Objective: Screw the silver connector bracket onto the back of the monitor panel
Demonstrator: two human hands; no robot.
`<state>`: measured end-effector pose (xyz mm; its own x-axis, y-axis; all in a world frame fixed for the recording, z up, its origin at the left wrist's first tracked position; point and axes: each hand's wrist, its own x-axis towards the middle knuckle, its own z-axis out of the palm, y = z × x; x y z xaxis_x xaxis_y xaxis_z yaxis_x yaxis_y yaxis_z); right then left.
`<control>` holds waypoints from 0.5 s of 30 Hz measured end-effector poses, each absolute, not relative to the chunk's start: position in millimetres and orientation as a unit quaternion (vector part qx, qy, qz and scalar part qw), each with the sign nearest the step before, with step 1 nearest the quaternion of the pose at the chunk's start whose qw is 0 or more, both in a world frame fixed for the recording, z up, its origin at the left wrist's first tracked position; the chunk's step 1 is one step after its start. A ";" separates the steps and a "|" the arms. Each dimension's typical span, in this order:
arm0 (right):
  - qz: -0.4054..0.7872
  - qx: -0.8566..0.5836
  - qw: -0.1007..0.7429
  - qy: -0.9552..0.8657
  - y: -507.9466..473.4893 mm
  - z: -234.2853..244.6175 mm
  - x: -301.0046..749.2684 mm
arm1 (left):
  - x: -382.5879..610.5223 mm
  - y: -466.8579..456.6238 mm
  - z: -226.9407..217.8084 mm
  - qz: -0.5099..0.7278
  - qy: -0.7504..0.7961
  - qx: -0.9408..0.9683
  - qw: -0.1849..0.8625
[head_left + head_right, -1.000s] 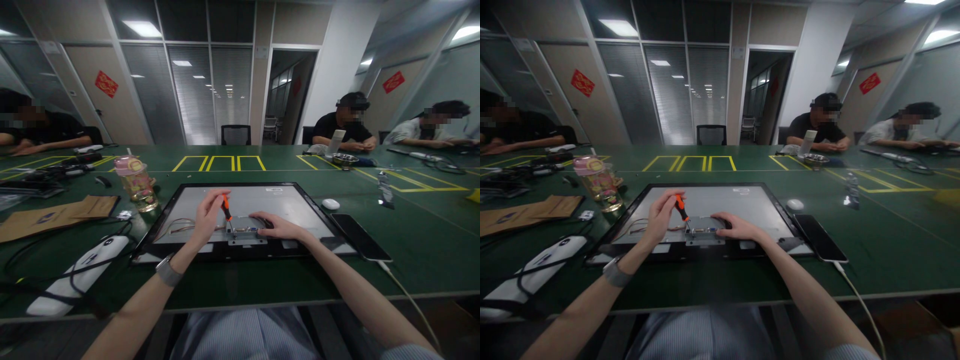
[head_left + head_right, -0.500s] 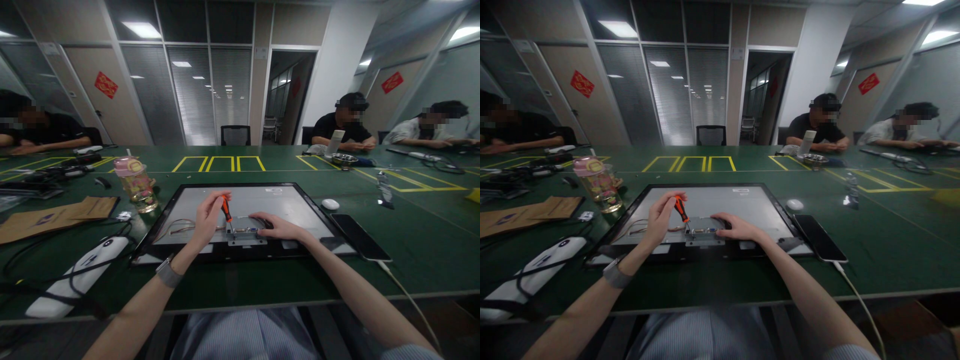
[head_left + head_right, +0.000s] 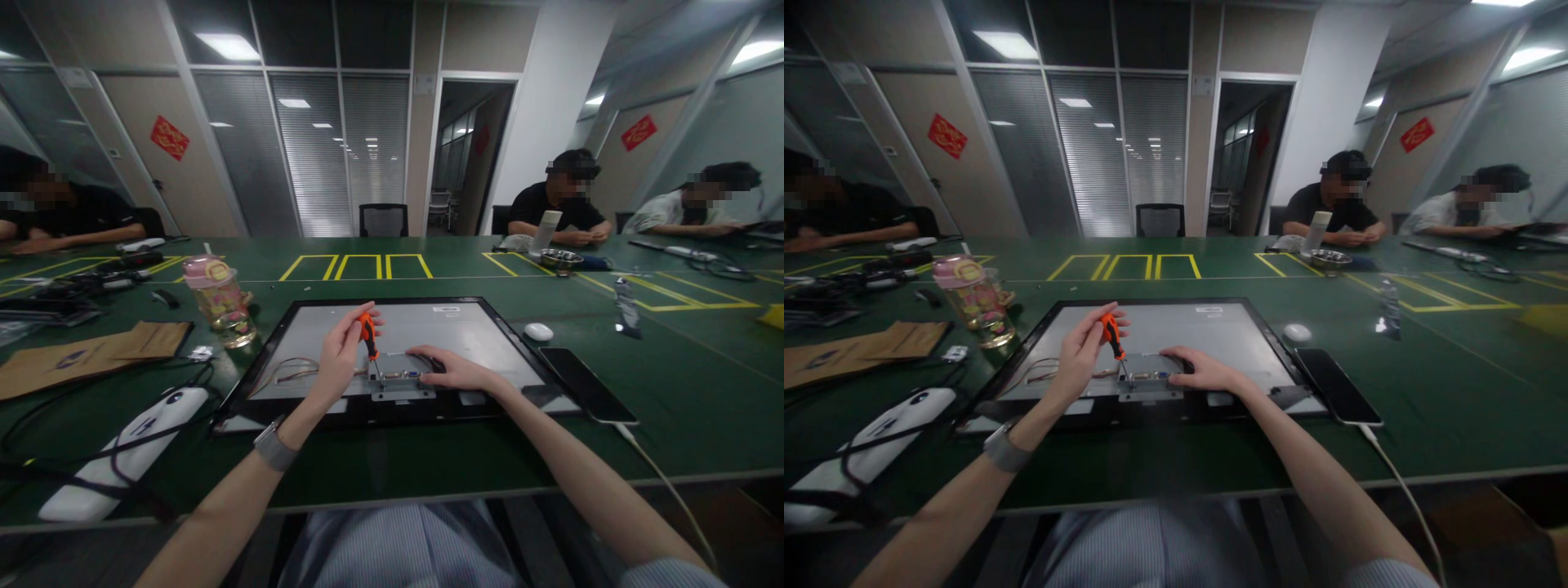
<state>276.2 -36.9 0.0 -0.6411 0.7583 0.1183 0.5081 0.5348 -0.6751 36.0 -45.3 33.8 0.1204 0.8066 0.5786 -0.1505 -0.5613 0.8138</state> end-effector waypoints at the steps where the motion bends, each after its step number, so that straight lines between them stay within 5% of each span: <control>1: 0.308 -0.371 0.204 -0.852 -36.7 -0.6 276.5 | 35.9 -45.2 33.8 0.608 0.264 0.643 0.383; 7: 0.318 -0.373 0.211 -0.846 -36.3 -2.9 277.0 | 33.1 -45.6 34.9 0.619 0.301 0.672 0.272; 15: 0.315 -0.377 0.206 -0.847 -37.5 -0.1 276.3 | 33.7 -47.8 36.8 0.610 0.293 0.663 0.320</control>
<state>276.3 -37.5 -0.1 -0.6316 0.7672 0.1117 0.5081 0.5184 -0.6878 33.7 -47.8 36.8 0.0848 0.7785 0.6219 -0.0013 -0.6240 0.7814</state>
